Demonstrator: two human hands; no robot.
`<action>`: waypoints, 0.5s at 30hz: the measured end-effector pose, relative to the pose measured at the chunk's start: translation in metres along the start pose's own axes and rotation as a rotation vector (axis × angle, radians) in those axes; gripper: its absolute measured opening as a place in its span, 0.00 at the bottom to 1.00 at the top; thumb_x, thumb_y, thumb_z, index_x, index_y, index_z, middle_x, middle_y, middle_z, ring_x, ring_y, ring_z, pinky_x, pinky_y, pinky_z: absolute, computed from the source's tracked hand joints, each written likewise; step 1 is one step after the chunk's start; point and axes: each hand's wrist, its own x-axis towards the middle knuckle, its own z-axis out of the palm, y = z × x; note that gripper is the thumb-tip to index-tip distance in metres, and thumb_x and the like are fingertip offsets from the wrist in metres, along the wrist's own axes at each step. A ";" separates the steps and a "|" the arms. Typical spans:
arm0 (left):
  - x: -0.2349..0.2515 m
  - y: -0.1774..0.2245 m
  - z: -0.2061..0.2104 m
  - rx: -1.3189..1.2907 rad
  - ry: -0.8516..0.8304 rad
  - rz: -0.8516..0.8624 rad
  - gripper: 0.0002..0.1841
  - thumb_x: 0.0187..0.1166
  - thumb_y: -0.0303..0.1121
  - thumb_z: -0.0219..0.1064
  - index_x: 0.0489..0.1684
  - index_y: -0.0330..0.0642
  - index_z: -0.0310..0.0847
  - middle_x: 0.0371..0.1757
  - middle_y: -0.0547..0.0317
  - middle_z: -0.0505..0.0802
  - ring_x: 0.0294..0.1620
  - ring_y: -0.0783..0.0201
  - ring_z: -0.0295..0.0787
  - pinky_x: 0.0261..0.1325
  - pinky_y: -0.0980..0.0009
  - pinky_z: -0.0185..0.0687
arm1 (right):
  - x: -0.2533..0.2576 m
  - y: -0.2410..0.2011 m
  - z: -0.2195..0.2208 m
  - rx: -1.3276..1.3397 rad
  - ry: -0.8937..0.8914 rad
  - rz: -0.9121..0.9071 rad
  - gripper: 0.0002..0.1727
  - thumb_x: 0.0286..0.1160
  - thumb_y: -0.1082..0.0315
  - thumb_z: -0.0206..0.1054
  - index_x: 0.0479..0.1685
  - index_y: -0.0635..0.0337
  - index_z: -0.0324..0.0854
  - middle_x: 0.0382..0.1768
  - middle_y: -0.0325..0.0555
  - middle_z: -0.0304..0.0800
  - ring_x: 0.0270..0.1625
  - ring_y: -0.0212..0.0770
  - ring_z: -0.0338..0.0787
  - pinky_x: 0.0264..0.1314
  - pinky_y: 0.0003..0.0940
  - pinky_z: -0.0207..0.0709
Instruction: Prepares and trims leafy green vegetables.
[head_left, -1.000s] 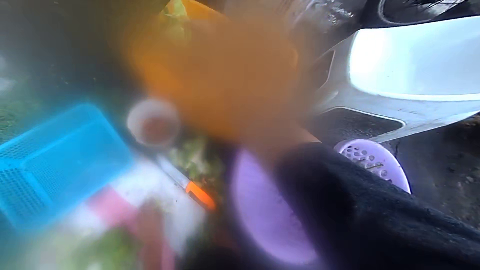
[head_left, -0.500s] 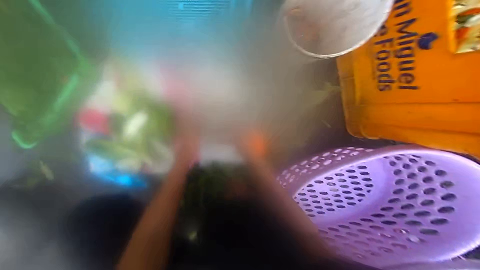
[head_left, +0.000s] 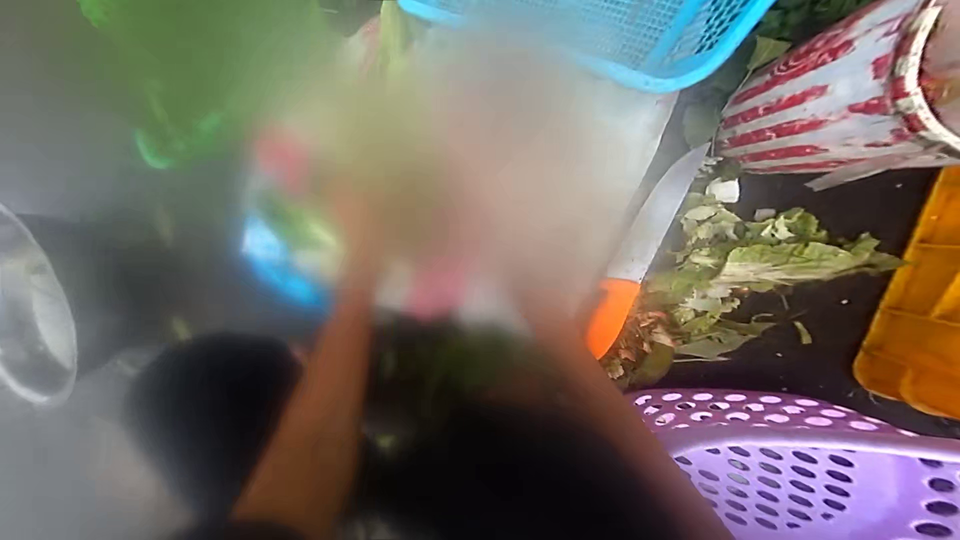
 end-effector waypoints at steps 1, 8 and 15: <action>0.010 -0.014 0.002 0.036 -0.049 -0.064 0.27 0.78 0.37 0.68 0.79 0.45 0.77 0.77 0.37 0.81 0.79 0.32 0.73 0.71 0.33 0.74 | 0.001 0.005 -0.001 0.027 0.010 -0.007 0.18 0.81 0.74 0.64 0.69 0.62 0.83 0.75 0.72 0.74 0.69 0.75 0.82 0.59 0.70 0.82; 0.053 -0.072 0.013 0.166 -0.254 0.044 0.36 0.68 0.51 0.80 0.78 0.54 0.75 0.72 0.38 0.85 0.67 0.30 0.83 0.58 0.21 0.74 | 0.025 0.005 -0.051 0.596 -0.099 0.260 0.10 0.76 0.77 0.70 0.53 0.67 0.85 0.52 0.58 0.88 0.44 0.50 0.93 0.49 0.51 0.91; 0.071 -0.054 -0.030 0.342 -0.436 0.027 0.35 0.77 0.53 0.72 0.84 0.51 0.70 0.80 0.32 0.76 0.79 0.27 0.73 0.69 0.23 0.66 | -0.018 0.078 -0.225 1.047 0.432 -0.052 0.10 0.82 0.75 0.57 0.54 0.54 0.78 0.45 0.32 0.91 0.46 0.34 0.93 0.57 0.35 0.89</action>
